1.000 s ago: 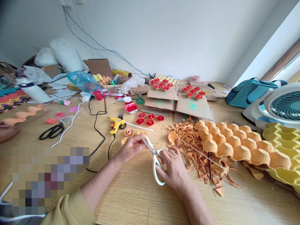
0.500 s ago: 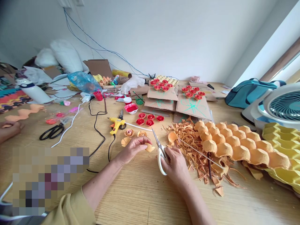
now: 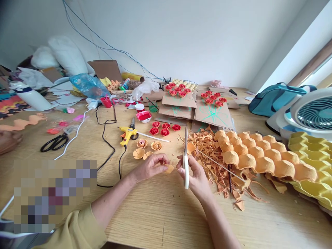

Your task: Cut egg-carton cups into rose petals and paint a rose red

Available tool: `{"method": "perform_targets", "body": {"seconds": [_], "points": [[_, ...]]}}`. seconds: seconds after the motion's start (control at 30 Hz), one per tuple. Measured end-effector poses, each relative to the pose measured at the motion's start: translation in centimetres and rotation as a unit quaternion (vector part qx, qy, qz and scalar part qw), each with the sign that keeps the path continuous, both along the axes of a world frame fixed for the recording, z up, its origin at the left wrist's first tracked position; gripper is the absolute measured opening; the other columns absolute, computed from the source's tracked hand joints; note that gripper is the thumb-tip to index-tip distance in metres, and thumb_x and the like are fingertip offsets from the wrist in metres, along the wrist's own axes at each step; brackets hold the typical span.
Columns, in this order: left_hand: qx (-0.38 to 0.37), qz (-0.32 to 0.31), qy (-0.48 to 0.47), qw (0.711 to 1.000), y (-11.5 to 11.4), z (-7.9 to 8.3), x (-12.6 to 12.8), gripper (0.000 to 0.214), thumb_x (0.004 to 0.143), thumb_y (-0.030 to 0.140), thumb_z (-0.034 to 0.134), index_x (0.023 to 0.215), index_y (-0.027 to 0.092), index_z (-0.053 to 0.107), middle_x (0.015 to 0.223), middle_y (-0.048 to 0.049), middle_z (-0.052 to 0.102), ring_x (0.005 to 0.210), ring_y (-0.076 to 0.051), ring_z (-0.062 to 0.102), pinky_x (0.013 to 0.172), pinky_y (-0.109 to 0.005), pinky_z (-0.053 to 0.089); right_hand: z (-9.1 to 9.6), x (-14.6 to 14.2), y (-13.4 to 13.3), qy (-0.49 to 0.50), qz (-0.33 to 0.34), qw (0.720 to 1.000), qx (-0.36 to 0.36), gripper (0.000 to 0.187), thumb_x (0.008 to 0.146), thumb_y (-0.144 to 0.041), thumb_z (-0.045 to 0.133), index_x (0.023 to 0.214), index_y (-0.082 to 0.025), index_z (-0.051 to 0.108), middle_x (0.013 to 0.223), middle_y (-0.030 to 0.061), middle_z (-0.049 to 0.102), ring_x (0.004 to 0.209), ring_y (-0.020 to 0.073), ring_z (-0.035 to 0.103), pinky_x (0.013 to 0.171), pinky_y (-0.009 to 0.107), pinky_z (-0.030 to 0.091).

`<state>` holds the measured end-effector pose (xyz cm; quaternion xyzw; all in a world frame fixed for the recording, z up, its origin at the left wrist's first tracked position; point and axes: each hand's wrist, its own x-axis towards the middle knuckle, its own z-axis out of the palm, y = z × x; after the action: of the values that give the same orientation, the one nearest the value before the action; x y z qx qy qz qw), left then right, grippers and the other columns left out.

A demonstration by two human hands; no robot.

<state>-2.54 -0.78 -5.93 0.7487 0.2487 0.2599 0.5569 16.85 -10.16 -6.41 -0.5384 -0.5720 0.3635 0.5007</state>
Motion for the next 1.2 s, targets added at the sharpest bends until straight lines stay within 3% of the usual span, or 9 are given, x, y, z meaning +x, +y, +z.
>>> {"method": "perform_targets", "body": {"seconds": [0.2,0.33,0.57,0.77,0.9,1.07,1.2], "points": [[-0.099,-0.032,-0.05,0.993,-0.6,-0.5,0.5,0.02,0.081,0.031,0.069,0.091,0.016,0.059,0.083,-0.0009,0.059,0.076,-0.013,0.055,0.07,-0.026,0.042,-0.8,-0.2,0.2,0.03,0.017,0.999,-0.036,0.046,0.084,-0.042,0.071,0.123,-0.026,0.055,0.1,0.005,0.066,0.088,0.0218,0.058,0.077,0.033,0.046],[-0.144,-0.04,-0.07,0.986,-0.5,-1.0,0.6,0.036,0.077,0.035,0.076,0.104,0.017,0.058,0.075,0.0033,0.052,0.065,-0.009,0.049,0.061,-0.023,0.037,-1.2,-0.4,0.3,0.065,0.035,0.996,-0.048,0.046,0.083,-0.039,0.073,0.122,-0.025,0.054,0.097,0.004,0.065,0.086,0.0204,0.057,0.073,0.031,0.045],[-0.17,-0.042,-0.09,0.98,-0.3,-1.2,0.6,0.048,0.074,0.038,0.079,0.113,0.019,0.058,0.077,0.0032,0.053,0.067,-0.009,0.05,0.064,-0.023,0.038,-1.2,-0.8,0.5,0.105,0.058,0.991,-0.065,0.042,0.079,-0.041,0.077,0.112,-0.024,0.056,0.084,0.0001,0.058,0.076,0.0166,0.052,0.066,0.026,0.043],[-0.201,-0.064,-0.123,0.97,-0.6,-1.7,1.0,0.067,0.069,0.022,0.083,0.128,0.024,0.051,0.096,-0.0008,0.06,0.089,-0.014,0.06,0.086,-0.03,0.045,-1.0,-1.0,0.7,0.143,0.0,0.988,-0.05,0.044,0.076,-0.046,0.078,0.107,-0.025,0.055,0.084,-0.0001,0.057,0.07,0.0147,0.049,0.059,0.025,0.042],[-0.253,-0.037,-0.161,0.953,-0.7,-2.2,1.4,0.06,0.071,0.024,0.081,0.124,0.022,0.052,0.092,-0.0009,0.062,0.087,-0.015,0.061,0.085,-0.031,0.046,-1.0,-1.0,0.7,0.124,-0.039,0.991,-0.034,0.042,0.078,-0.048,0.076,0.106,-0.025,0.056,0.083,0.0006,0.057,0.069,0.0152,0.05,0.058,0.025,0.043],[-0.32,0.011,-0.183,0.929,-0.7,-1.6,1.4,0.061,0.072,0.026,0.081,0.125,0.02,0.052,0.09,-0.0019,0.066,0.08,-0.013,0.061,0.073,-0.025,0.044,-0.9,-1.8,0.7,0.143,-0.053,0.988,-0.02,0.041,0.076,-0.047,0.078,0.103,-0.025,0.055,0.082,-0.0009,0.056,0.068,0.014,0.049,0.059,0.025,0.043],[-0.345,0.012,-0.22,0.912,-1.2,-1.7,1.9,0.065,0.066,0.023,0.086,0.122,0.02,0.055,0.103,-0.0058,0.069,0.095,-0.017,0.064,0.086,-0.029,0.045,-1.1,-2.3,0.5,0.133,-0.065,0.989,0.003,0.039,0.079,-0.046,0.075,0.104,-0.026,0.054,0.082,-0.002,0.054,0.068,0.014,0.049,0.061,0.026,0.044]]}}
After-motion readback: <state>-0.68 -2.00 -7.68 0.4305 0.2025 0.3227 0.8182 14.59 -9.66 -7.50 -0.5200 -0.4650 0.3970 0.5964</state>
